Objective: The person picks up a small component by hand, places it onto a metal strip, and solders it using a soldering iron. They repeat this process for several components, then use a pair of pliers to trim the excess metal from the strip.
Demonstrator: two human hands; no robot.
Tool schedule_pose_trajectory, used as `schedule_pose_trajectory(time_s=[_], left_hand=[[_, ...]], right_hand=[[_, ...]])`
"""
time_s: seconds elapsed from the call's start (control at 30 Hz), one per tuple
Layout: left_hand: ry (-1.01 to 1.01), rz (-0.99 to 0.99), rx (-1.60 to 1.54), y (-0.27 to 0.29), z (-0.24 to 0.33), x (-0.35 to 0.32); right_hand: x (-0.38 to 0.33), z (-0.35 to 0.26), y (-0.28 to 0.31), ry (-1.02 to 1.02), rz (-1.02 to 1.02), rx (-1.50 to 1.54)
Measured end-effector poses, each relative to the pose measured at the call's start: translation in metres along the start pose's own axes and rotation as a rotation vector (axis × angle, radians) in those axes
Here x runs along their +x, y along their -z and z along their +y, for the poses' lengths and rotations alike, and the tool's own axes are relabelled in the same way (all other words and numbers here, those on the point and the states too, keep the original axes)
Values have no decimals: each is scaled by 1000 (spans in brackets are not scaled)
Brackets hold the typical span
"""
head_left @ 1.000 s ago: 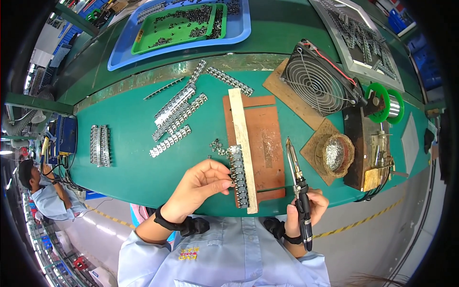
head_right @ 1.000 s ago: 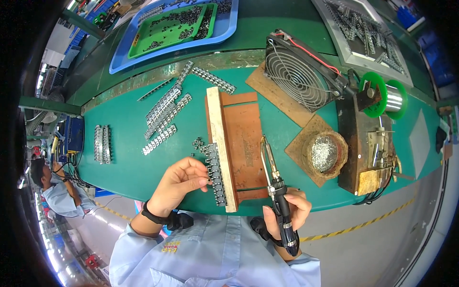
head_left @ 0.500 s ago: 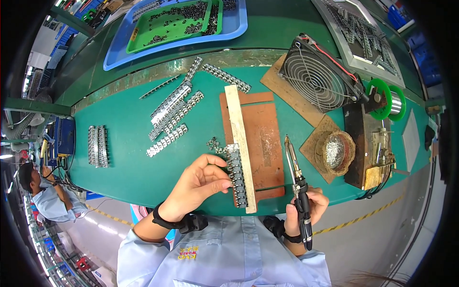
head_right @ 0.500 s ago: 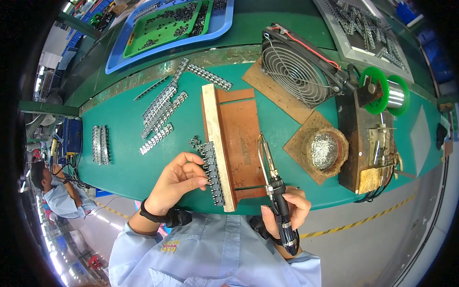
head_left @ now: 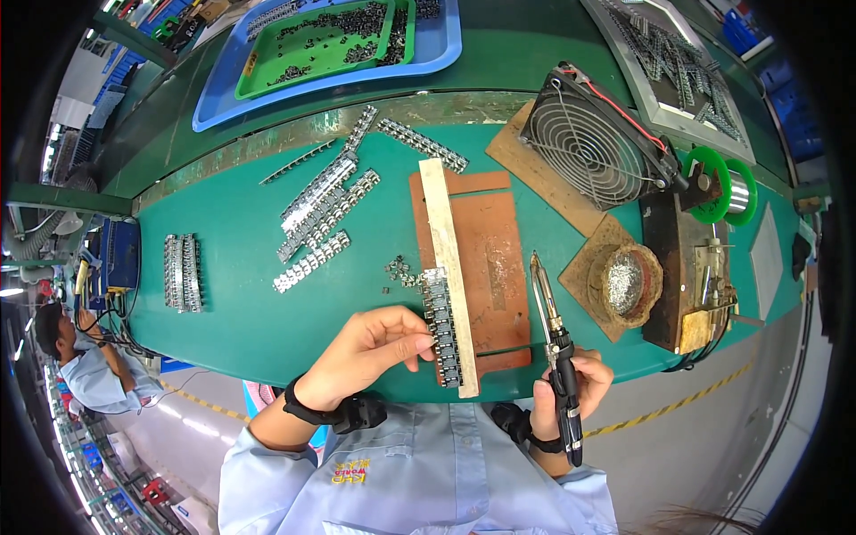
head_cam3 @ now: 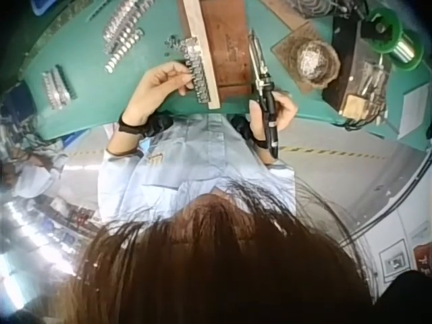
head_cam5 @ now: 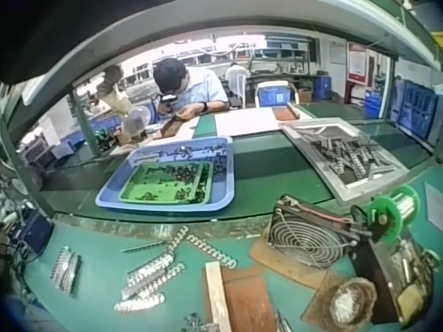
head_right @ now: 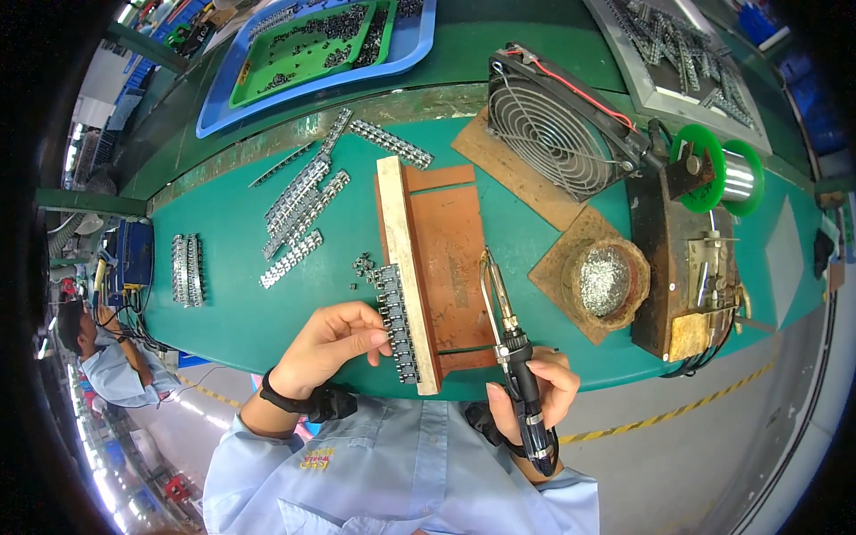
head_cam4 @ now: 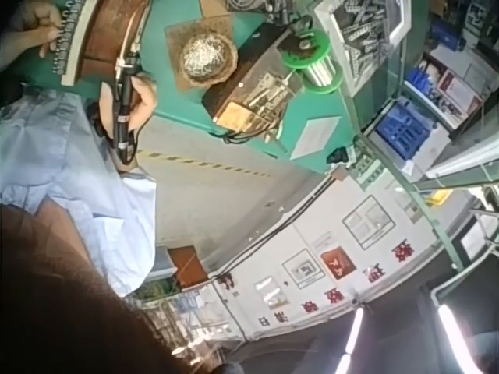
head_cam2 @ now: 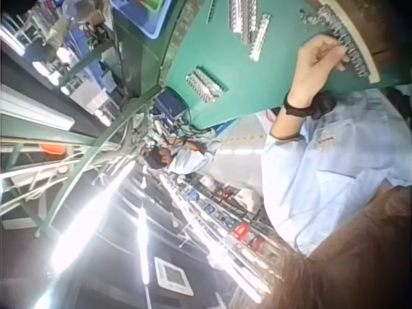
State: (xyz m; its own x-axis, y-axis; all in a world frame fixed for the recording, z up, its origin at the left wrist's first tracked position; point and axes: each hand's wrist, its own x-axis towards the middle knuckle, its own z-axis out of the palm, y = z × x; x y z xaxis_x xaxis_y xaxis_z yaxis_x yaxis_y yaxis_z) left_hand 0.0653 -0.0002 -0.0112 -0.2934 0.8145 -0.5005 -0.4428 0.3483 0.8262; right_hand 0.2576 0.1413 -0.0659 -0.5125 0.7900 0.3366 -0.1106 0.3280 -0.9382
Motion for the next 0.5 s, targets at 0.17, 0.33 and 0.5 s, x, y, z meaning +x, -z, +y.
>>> schedule_pose_trajectory(time_s=[0.17,0.33,0.5], left_hand=[[-6,-7,8,-1,1,0],[2,13,-48,0,-2,1],[9,-16,-84,3,-2,2]], right_hand=[[1,-4,0,-39,-6,-1],[4,-9,2,-104,-28,-8],[-5,-22,10,-276,-1,182]])
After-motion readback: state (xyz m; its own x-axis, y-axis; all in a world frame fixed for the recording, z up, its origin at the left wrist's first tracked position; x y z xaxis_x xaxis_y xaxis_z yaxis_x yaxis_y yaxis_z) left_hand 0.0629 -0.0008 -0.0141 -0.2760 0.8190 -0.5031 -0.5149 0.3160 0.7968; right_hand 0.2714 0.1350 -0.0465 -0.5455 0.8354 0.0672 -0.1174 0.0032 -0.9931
